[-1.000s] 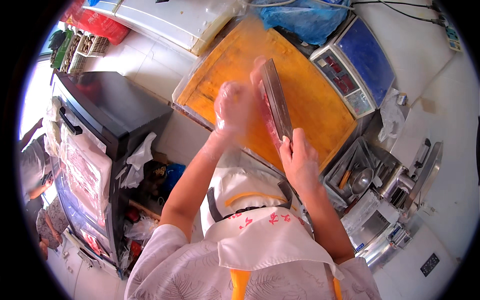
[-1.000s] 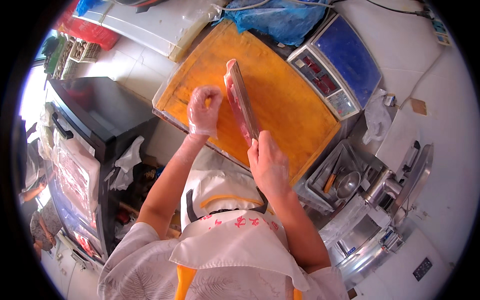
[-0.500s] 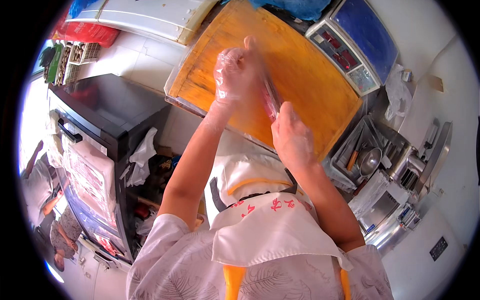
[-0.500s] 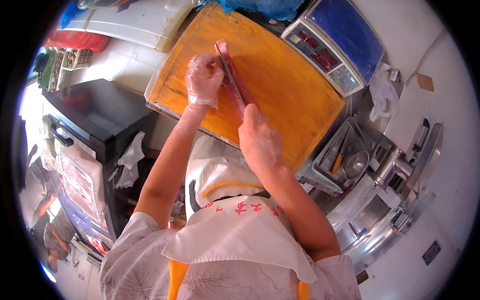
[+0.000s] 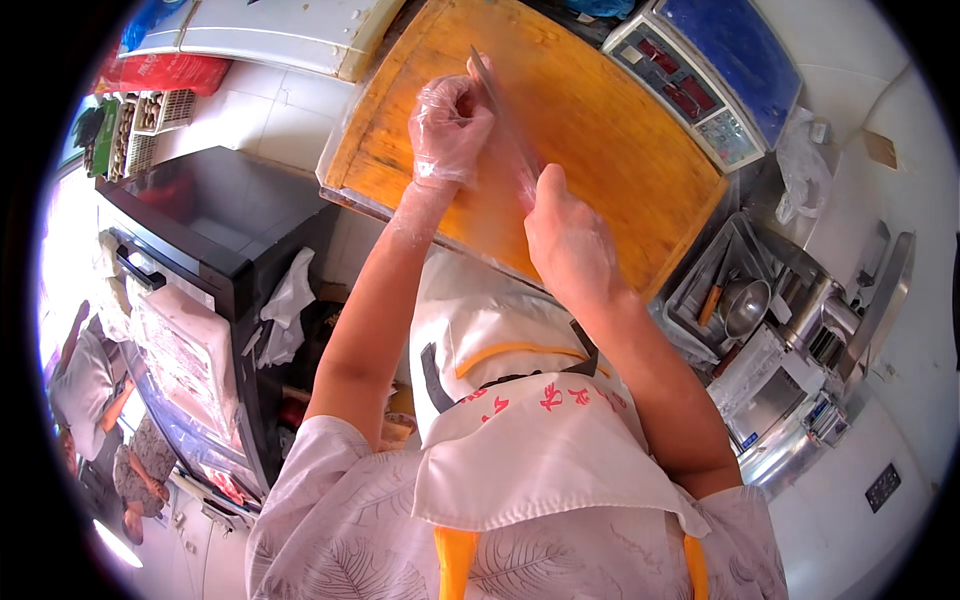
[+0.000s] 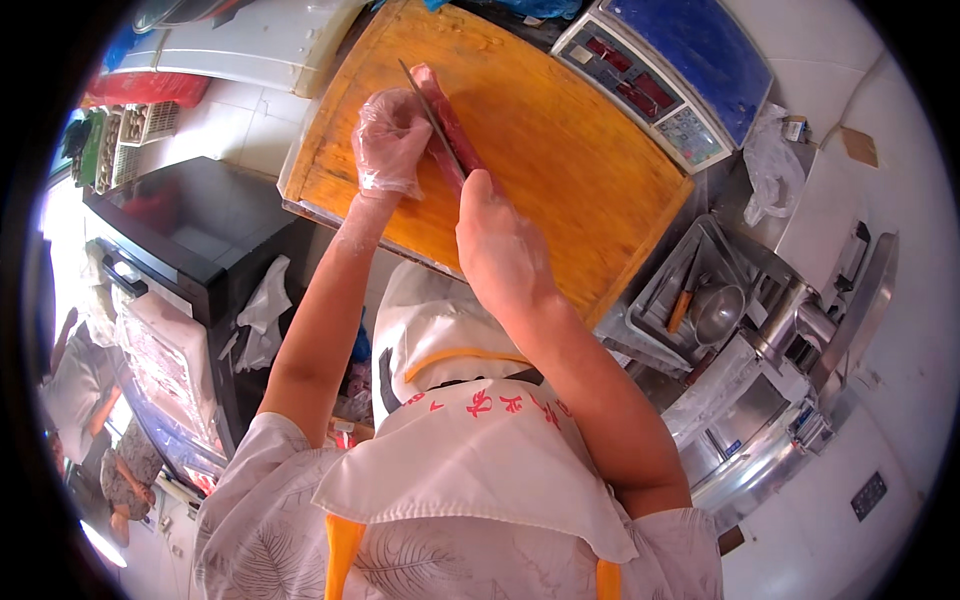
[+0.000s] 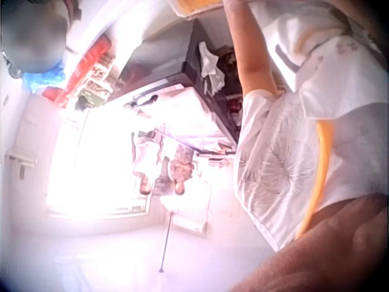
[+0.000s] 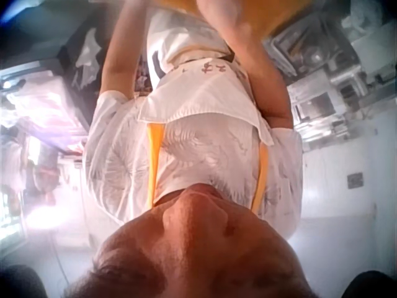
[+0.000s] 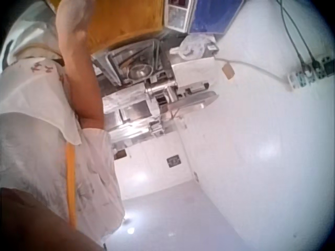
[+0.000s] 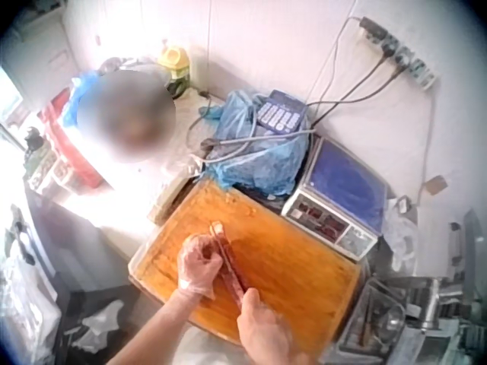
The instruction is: The person retrieves a piece of meat from a refrigerated display, places it on a cutting board, and slices it into smaller pieces using a cleaver. The person then transfers the sliced meat into a plastic bag and places it on a scale.
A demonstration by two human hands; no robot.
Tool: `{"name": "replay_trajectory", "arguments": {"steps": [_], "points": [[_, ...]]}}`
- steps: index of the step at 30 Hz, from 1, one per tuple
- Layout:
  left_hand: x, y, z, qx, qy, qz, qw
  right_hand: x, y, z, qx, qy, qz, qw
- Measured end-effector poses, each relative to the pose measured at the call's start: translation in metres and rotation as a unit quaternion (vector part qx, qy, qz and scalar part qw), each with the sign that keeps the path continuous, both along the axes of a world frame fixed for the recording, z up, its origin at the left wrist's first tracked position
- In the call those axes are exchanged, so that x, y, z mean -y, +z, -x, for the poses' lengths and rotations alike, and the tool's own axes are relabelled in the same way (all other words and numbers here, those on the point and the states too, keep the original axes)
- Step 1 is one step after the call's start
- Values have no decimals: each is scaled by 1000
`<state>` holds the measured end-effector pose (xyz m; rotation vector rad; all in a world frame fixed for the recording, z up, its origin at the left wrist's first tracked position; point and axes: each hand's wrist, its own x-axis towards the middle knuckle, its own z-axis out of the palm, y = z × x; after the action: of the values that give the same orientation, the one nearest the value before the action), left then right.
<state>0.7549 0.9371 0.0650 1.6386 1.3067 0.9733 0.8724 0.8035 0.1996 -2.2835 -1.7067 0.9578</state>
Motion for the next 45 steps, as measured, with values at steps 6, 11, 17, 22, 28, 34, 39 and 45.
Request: {"name": "replay_trajectory", "arguments": {"steps": [6, 11, 17, 22, 28, 34, 39, 45], "points": [[0, -7, 0, 15, 13, 5, 1000, -7, -2, 1, 18, 20, 23, 999], [4, -2, 1, 26, 23, 16, 999, 14, 0, -5, -11, 9, 12, 1000], [3, 1, 5, -5, 8, 49, 999, 0, -10, 1, 13, 12, -19, 1000], [1, -1, 7, -11, 3, 49, 999, -26, -14, 2, -15, 13, -7, 1000], [6, -11, 7, 6, 24, 54, 998, 0, -11, 5, 2, -8, 27, 1000], [-1, 33, 3, 32, 1, 129, 991, -52, -30, 12, 35, -2, 22, 999], [0, -11, 5, -1, 35, 37, 999, -23, -5, 10, 40, -4, 77, 996], [0, -10, 12, -21, 2, 53, 998, -53, -41, 15, 43, 19, 6, 999]]}}
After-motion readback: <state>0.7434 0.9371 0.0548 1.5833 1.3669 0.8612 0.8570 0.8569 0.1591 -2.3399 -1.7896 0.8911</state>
